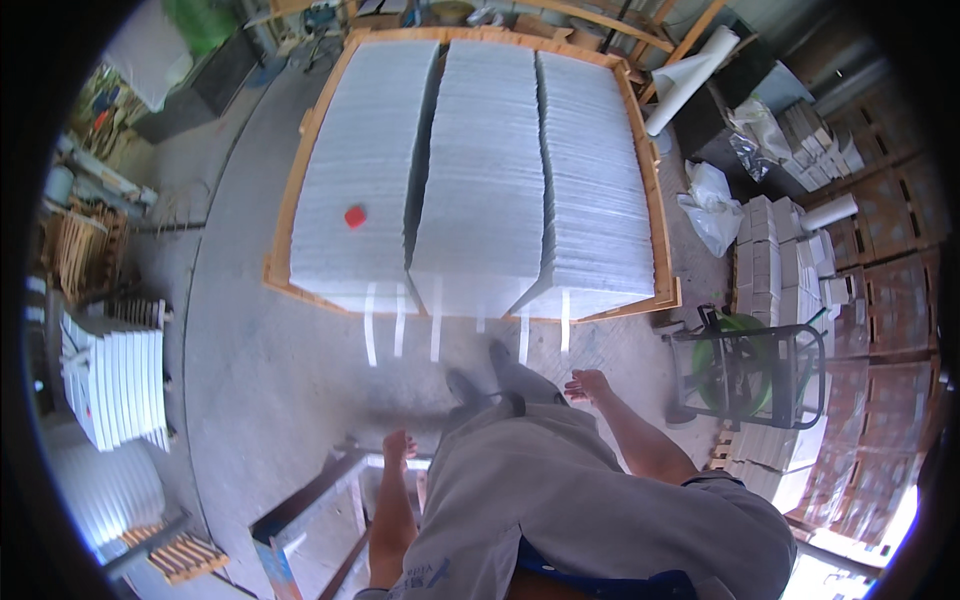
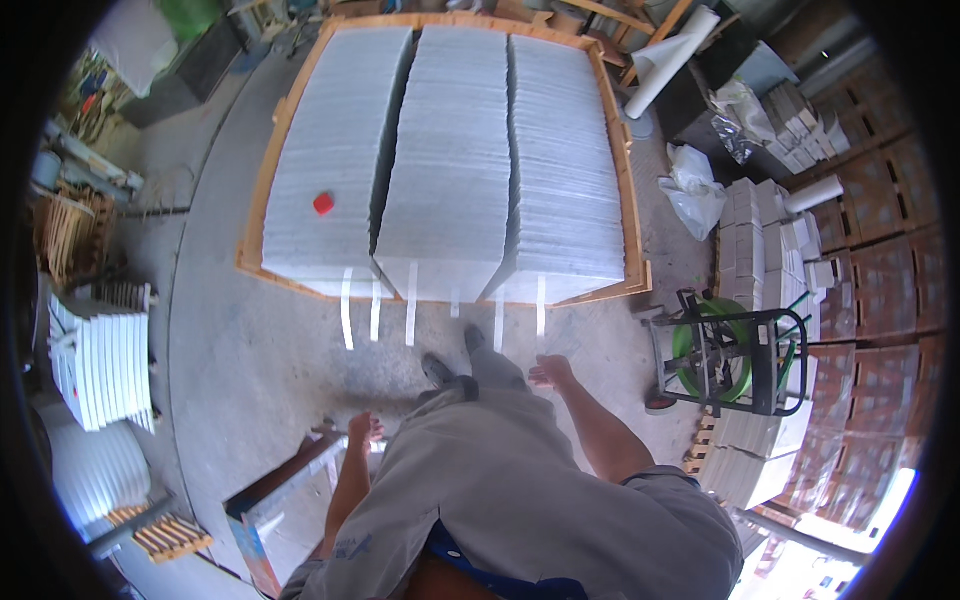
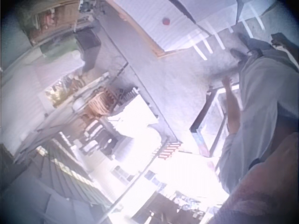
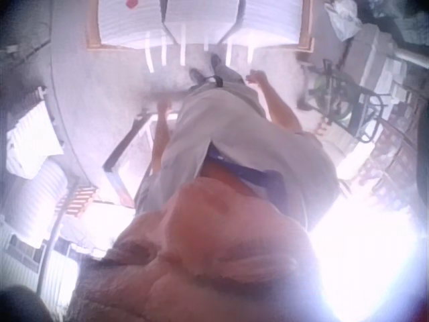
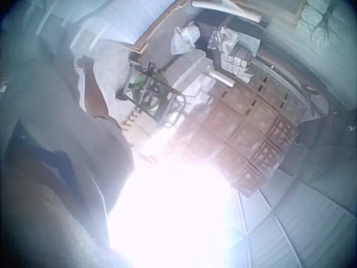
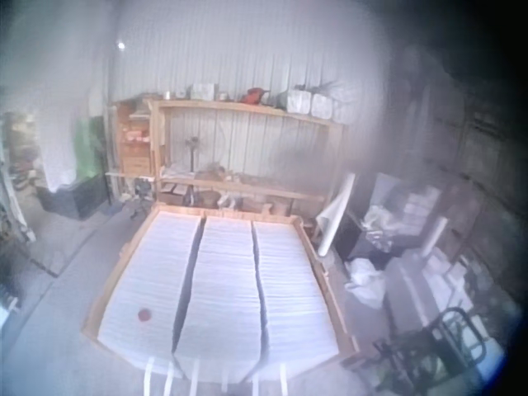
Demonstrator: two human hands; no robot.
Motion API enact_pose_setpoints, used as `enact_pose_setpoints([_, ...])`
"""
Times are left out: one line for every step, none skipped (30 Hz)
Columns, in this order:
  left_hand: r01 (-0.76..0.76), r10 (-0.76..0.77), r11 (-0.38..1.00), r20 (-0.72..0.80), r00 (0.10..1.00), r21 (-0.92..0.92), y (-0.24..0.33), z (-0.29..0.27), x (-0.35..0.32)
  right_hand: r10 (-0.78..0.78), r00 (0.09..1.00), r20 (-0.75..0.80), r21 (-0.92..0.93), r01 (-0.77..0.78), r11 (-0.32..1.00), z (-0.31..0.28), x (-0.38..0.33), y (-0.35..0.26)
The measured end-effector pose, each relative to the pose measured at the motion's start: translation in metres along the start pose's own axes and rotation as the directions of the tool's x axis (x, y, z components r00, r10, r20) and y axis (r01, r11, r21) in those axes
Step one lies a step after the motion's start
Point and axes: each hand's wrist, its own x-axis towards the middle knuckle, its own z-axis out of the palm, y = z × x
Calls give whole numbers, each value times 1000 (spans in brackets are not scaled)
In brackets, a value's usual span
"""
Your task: The person repeatedly picks up white rectangular panels from a metal rack and places them onto a wooden pallet, building a neat stack. The person then uses a green strap and a handheld strapping tool to secure the stacked panels on the pallet.
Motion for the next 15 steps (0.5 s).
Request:
enact_pose_setpoints([-47,47,999,31,998,-4,1,-1,0,0,1000,-1,-4,0,1000,0,-1,0])
enact_pose_setpoints([-14,14,999,1,1000,36,3,0,1,17,1000,-26,-12,-17,1000,0,-2,0])
enact_pose_setpoints([-40,39,998,17,999,39,6,0,2,-3,1000,0,-5,3,1000,1,-3,1])
enact_pose_setpoints([-20,20,997,1,1000,73,9,0,3,-6,1000,3,-2,6,1000,0,-4,2])
enact_pose_setpoints([0,0,996,5,1000,85,12,0,4,-6,1000,7,-2,6,1000,0,-5,4])
enact_pose_setpoints([-33,31,991,10,999,131,15,0,5,22,1000,-7,13,-22,1000,0,-6,5])
enact_pose_setpoints([-55,52,990,24,998,133,18,1,6,22,1000,4,15,-22,1000,-1,-7,8])
enact_pose_setpoints([-45,44,988,12,999,148,21,1,6,19,1000,6,5,-19,1000,0,-6,10])
enact_pose_setpoints([-66,62,987,28,998,143,24,2,7,31,999,6,13,-32,999,0,-6,14])
enact_pose_setpoints([-63,59,987,29,998,147,26,2,8,63,998,-10,24,-63,998,0,-5,18])
enact_pose_setpoints([-49,46,986,23,999,157,28,2,9,76,997,-6,45,-75,996,1,-3,20])
enact_pose_setpoints([-74,69,985,34,997,155,29,3,10,51,999,7,74,-52,996,0,-2,24])
enact_pose_setpoints([-86,81,984,37,996,158,30,4,10,29,999,18,102,-31,994,-1,-2,28])
enact_pose_setpoints([-79,75,982,28,997,172,31,4,10,49,999,-6,124,-48,991,-1,-2,31])
enact_pose_setpoints([-85,82,981,23,996,172,31,5,10,15,1000,10,124,-16,992,-1,-2,32])
